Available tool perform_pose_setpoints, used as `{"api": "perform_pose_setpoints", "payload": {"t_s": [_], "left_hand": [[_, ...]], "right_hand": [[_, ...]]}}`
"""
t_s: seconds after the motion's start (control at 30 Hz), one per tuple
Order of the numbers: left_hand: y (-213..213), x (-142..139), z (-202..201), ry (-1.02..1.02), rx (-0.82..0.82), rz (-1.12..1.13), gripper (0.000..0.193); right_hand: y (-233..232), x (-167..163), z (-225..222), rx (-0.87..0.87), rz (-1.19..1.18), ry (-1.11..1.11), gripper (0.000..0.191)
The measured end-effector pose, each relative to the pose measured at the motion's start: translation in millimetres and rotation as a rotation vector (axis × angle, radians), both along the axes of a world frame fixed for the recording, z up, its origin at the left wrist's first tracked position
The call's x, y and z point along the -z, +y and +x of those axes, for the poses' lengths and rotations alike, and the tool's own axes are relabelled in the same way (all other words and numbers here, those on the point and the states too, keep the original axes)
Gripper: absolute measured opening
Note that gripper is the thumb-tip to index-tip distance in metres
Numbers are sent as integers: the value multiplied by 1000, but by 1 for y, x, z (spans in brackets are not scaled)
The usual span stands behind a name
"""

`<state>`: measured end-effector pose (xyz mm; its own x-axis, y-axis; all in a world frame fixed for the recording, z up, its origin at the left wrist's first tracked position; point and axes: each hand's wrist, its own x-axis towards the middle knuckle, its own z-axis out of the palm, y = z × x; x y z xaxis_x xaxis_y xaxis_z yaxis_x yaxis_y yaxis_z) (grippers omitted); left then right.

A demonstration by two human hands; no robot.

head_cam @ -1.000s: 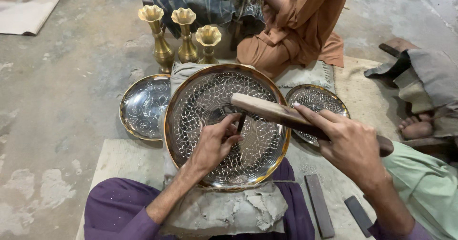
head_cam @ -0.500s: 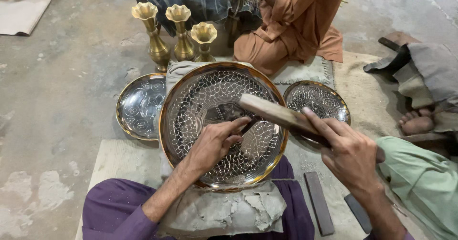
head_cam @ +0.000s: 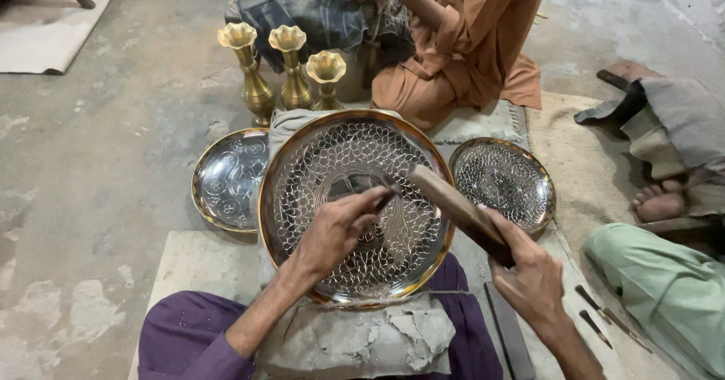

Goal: The person sits on the floor and engraves a decorative pattern into a large brass tray resting on a cushion, holding a small chisel against the metal with one hand and striking it with a wooden mallet in the other, repositioning the chisel to work across the tray surface.

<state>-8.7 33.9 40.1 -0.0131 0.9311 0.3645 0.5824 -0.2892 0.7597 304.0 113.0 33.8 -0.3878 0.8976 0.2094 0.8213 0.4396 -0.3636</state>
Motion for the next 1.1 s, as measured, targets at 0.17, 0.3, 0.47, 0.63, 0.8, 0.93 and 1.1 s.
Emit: {"api": "perform_pose_setpoints", "payload": {"t_s": [0.17, 0.3, 0.47, 0.63, 0.8, 0.93, 1.1], "left_hand": [[-12, 0, -23, -93, -139, 104, 48], [-18, -5, -37, -90, -156, 104, 51], [-17, -12, -43, -145, -124, -25, 58], [-2, -15, -35, -161, -16, -61, 62], [25, -18, -21, -177, 141, -83, 48], [44, -19, -16, -56, 181, -172, 51], [56, -14, -16, -67, 283, -101, 55]], "right_hand": [[-8, 27, -20, 9, -327, 509, 36], [-9, 37, -40, 41, -453, 514, 46], [9, 26, -48, -356, -103, 673, 49], [61, 9, -66, -68, -291, 697, 50], [98, -7, -95, -231, -131, 717, 43], [87, -16, -87, -199, -58, 542, 50], [45, -16, -45, -186, -68, 544, 62]]}}
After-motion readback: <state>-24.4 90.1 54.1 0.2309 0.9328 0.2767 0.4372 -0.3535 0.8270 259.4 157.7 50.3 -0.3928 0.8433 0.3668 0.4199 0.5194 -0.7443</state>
